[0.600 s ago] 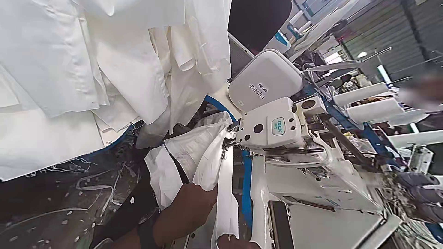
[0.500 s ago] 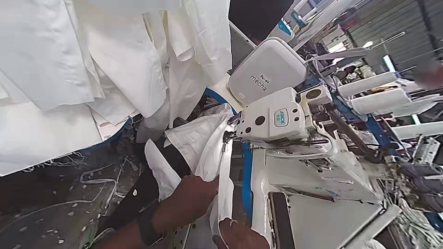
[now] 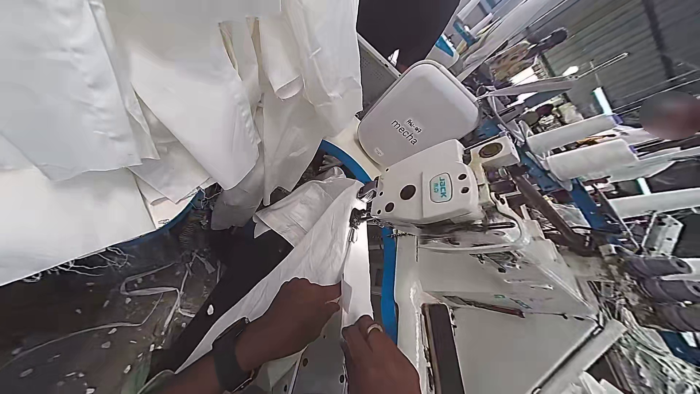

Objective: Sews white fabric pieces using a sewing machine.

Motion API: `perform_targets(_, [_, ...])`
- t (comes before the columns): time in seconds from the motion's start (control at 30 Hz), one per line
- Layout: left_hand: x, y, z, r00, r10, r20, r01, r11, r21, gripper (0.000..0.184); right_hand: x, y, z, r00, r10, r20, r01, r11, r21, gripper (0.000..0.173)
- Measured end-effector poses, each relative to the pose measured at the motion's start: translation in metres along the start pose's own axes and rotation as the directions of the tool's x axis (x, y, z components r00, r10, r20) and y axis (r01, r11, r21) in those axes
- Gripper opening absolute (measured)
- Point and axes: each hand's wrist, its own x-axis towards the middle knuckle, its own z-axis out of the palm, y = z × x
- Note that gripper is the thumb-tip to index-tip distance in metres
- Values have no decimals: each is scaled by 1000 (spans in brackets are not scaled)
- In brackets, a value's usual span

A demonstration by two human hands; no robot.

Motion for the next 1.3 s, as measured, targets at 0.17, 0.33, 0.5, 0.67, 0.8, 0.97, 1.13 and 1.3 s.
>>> perform_targets(0.17, [18, -5, 0, 994, 21, -103, -24, 999, -21, 31, 21, 15, 22, 981, -65, -184, 66, 998, -2, 12])
perform_targets(0.33, [26, 4, -11, 953, -164, -253, 152, 986, -69, 61, 12, 71, -1, 948, 56, -314, -4, 986, 165, 23])
perform_targets(0.5, [85, 60, -6, 952, -250, 177, 158, 895, 416, 37, 9, 94, 10, 870, 58, -490, -22, 997, 78, 33])
perform_targets(0.67, [27, 53, 6, 941, -330, -79, 339, 914, 224, 60, -6, 74, 44, 862, 71, -502, -39, 996, 75, 24])
perform_targets(0.8, [15, 4, 41, 905, 23, -425, 9, 997, 73, 33, 3, 31, 56, 825, -62, -561, 56, 998, -29, 19])
perform_targets(0.97, [24, 1, 20, 951, 23, -310, -16, 1000, 25, 31, 22, 37, 51, 823, -52, -566, 102, 993, 57, 22])
perform_targets(1.13, [34, 20, -3, 961, -207, -183, 213, 977, 12, 54, 31, 115, 16, 803, 143, -579, 6, 969, 247, 32])
perform_targets(1.3, [91, 63, 2, 971, -237, 40, 203, 898, 392, 36, 59, 128, 0, 741, 113, -662, -11, 988, 156, 27])
